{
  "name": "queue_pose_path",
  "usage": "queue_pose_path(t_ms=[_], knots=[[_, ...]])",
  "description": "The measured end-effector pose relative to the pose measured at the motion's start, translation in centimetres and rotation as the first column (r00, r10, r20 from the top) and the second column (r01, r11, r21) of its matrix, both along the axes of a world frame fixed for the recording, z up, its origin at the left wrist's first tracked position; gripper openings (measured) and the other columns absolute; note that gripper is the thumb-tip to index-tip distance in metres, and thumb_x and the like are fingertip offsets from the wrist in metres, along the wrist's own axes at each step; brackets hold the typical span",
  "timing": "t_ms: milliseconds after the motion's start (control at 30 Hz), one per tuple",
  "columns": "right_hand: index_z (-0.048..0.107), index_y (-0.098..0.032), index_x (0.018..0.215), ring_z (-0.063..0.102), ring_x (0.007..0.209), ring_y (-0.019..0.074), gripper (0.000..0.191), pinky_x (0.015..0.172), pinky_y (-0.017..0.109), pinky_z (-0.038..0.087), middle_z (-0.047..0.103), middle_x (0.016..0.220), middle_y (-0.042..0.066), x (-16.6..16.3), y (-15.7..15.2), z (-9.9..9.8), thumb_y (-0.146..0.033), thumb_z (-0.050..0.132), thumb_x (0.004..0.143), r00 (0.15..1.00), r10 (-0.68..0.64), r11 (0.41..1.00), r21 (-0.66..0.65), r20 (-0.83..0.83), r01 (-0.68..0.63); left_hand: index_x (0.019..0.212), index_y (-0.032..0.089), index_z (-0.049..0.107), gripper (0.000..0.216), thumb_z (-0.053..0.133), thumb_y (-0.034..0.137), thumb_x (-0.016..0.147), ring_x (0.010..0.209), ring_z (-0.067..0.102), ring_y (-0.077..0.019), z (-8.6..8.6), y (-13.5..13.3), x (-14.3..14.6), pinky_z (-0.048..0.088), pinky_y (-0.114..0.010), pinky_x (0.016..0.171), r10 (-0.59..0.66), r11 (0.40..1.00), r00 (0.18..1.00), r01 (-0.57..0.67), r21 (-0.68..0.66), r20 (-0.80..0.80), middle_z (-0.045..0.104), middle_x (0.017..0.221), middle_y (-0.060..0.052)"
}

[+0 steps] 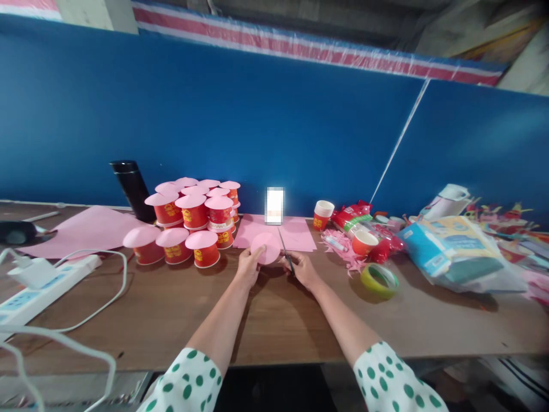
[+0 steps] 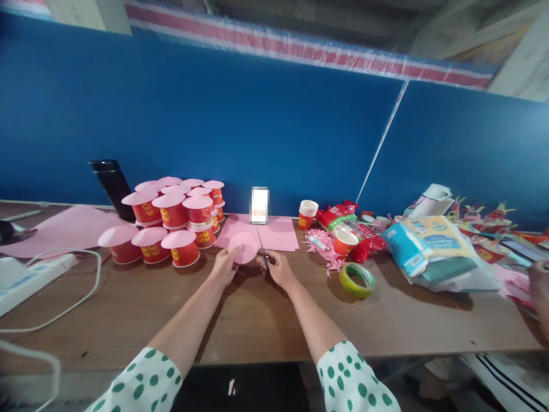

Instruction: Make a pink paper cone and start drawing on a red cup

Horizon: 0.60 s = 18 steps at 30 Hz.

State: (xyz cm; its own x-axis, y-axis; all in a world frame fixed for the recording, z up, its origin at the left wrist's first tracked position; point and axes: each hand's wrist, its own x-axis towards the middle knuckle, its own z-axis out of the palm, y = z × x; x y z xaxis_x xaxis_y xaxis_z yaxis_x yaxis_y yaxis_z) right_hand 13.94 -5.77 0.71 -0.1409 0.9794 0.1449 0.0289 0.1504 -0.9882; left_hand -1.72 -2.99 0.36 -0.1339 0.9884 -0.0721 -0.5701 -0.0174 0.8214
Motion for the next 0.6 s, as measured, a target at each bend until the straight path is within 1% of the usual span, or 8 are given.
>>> queue_pose_path(t_ms=[133, 233, 333, 400, 467, 500, 600], knots=[[0.061, -0.013, 0.105, 0.049, 0.046, 0.0110, 0.050, 0.044, 0.024, 0.038, 0.054, 0.054, -0.003, -0.1, 0.3, -0.3, -0.047, 0.067, 0.069, 0.998, -0.058, 0.998, 0.040, 0.022, 0.058, 0.074, 0.009, 0.065, 0.039, 0.082, 0.031, 0.047, 0.051, 0.059, -0.0138, -0.2, 0.1, 0.1, 0.045, -0.025, 0.051, -0.004, 1.000, 1.000, 0.004, 0.018, 0.006, 0.065, 0.059, -0.004], [0.054, -0.015, 0.111, 0.052, 0.051, 0.0137, 0.050, 0.049, 0.025, 0.042, 0.057, 0.059, -0.002, 0.0, 0.2, -0.4, -0.045, 0.064, 0.073, 0.977, -0.183, 0.972, 0.171, 0.109, 0.163, 0.078, 0.008, 0.066, 0.042, 0.083, 0.029, 0.046, 0.054, 0.060, -0.0143, -0.3, 0.1, 0.2, 0.047, -0.026, 0.054, 0.000, 1.000, 1.000, 0.000, 0.028, 0.019, 0.067, 0.062, -0.005], [0.048, -0.017, 0.110, 0.057, 0.061, 0.0171, 0.046, 0.059, 0.028, 0.045, 0.062, 0.067, 0.001, 0.2, 0.0, -0.4, -0.041, 0.064, 0.075, 0.895, -0.357, 0.905, 0.338, 0.268, 0.260, 0.081, 0.009, 0.066, 0.043, 0.084, 0.025, 0.045, 0.060, 0.063, -0.0152, -0.2, 0.1, 0.1, 0.049, -0.026, 0.059, 0.000, 1.000, 0.999, -0.002, 0.028, 0.046, 0.069, 0.069, -0.006], [0.049, -0.019, 0.103, 0.060, 0.066, 0.0195, 0.040, 0.063, 0.030, 0.045, 0.065, 0.073, 0.004, 0.4, -0.1, -0.4, -0.040, 0.064, 0.074, 0.822, -0.439, 0.874, 0.387, 0.363, 0.295, 0.081, 0.010, 0.066, 0.042, 0.084, 0.024, 0.046, 0.062, 0.063, -0.0144, -0.1, 0.1, 0.1, 0.050, -0.025, 0.060, 0.007, 1.000, 0.998, -0.008, 0.017, 0.067, 0.069, 0.071, -0.006], [0.050, -0.020, 0.095, 0.062, 0.069, 0.0211, 0.034, 0.064, 0.031, 0.045, 0.067, 0.077, 0.005, 0.6, -0.1, -0.4, -0.040, 0.065, 0.072, 0.770, -0.475, 0.865, 0.389, 0.426, 0.318, 0.079, 0.010, 0.066, 0.039, 0.083, 0.023, 0.046, 0.061, 0.063, -0.0131, -0.1, 0.2, 0.0, 0.049, -0.024, 0.059, 0.014, 1.000, 0.995, -0.015, 0.004, 0.095, 0.069, 0.070, -0.005], [0.050, -0.021, 0.092, 0.063, 0.069, 0.0214, 0.032, 0.063, 0.030, 0.045, 0.067, 0.078, 0.005, 0.7, -0.1, -0.4, -0.040, 0.065, 0.072, 0.758, -0.479, 0.867, 0.377, 0.443, 0.327, 0.077, 0.011, 0.065, 0.037, 0.083, 0.023, 0.047, 0.060, 0.062, -0.0125, -0.1, 0.3, 0.0, 0.048, -0.023, 0.057, 0.017, 1.000, 0.994, -0.017, -0.006, 0.108, 0.068, 0.069, -0.005], [0.051, -0.022, 0.087, 0.063, 0.062, 0.0207, 0.028, 0.057, 0.029, 0.044, 0.067, 0.068, 0.002, 1.0, 0.2, -0.5, -0.042, 0.064, 0.071, 0.779, -0.447, 0.890, 0.307, 0.440, 0.338, 0.070, 0.012, 0.063, 0.033, 0.083, 0.022, 0.046, 0.057, 0.060, -0.0109, -0.2, 0.4, -0.1, 0.046, -0.020, 0.052, 0.051, 0.998, 0.988, -0.046, -0.040, 0.144, 0.067, 0.065, -0.003]])
